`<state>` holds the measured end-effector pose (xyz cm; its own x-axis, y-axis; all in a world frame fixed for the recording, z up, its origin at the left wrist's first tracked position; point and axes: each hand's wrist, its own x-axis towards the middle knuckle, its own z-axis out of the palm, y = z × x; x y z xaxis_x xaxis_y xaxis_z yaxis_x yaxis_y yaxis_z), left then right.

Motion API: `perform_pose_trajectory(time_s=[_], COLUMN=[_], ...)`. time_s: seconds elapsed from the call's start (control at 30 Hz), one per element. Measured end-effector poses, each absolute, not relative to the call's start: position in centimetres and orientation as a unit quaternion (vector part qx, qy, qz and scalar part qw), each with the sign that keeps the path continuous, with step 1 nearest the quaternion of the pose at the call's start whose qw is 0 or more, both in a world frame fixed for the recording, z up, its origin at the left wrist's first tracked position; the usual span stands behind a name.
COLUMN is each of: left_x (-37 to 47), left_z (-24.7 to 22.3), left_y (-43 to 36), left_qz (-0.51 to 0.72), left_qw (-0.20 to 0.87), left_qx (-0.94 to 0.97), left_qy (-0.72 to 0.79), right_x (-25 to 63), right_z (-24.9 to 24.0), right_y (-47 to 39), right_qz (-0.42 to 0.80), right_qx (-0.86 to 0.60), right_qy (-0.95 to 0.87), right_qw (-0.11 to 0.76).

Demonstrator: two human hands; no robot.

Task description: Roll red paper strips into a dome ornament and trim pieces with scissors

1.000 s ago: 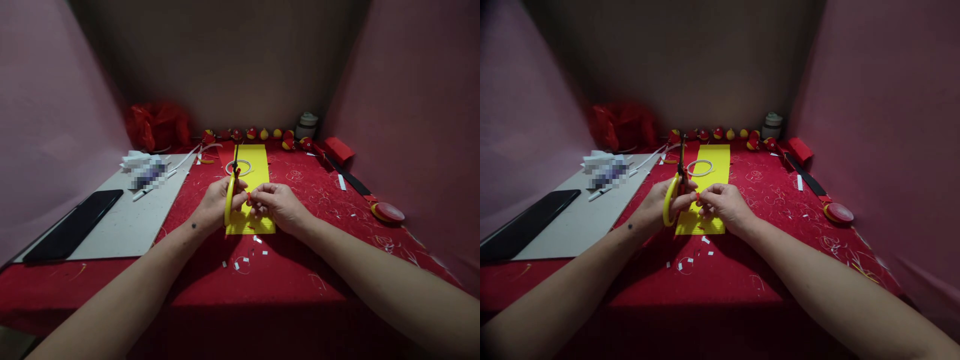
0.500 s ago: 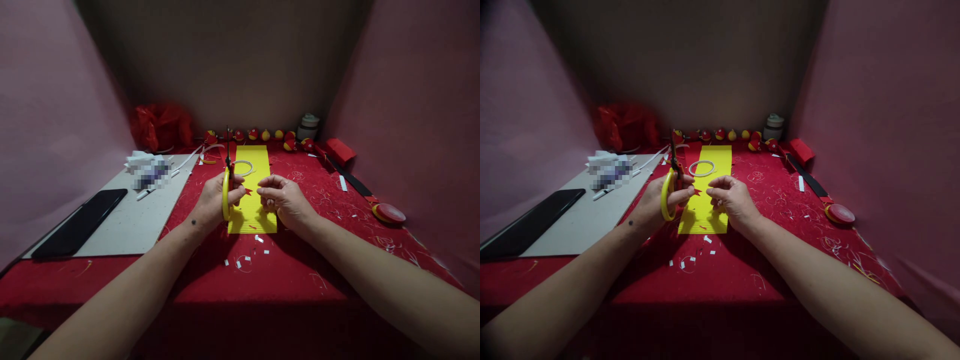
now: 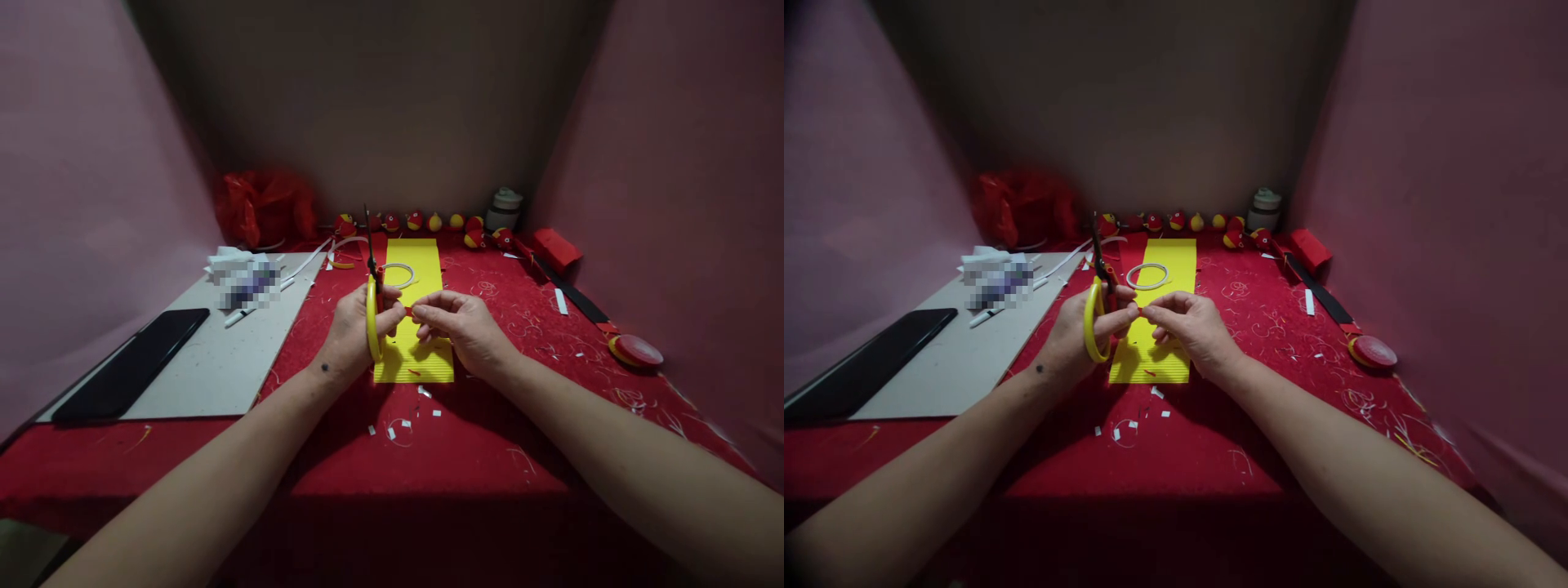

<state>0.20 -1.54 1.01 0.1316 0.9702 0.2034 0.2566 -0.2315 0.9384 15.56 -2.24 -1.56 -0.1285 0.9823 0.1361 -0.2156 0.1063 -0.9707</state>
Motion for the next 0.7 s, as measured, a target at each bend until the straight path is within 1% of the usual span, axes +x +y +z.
perform_pose_trajectory(time_s=[0.2,0.5,0.7], left_x=[0.5,0.6,-0.4], left_z=[0.1,1.5,0.9], left_y=[-1.0,-1.8,-1.3], left_qz=[0.441,0.408,0.360], left_qw=[0.434,0.389,0.395], left_qx=[0.639,0.667,0.699], left_qy=[0.457,0.487,0.475], right_x=[15.1,15.2,15.8], right_z=[-1.5,-1.8,-1.1], right_y=[-2.4,-2.4,-1.7], right_qz=[0.550,0.583,0.598], right_qx=[-0.417,-0.385,-0.363], right_qy=[-0.497,-0.486,-0.431], right_qw=[0.525,0.525,0.570])
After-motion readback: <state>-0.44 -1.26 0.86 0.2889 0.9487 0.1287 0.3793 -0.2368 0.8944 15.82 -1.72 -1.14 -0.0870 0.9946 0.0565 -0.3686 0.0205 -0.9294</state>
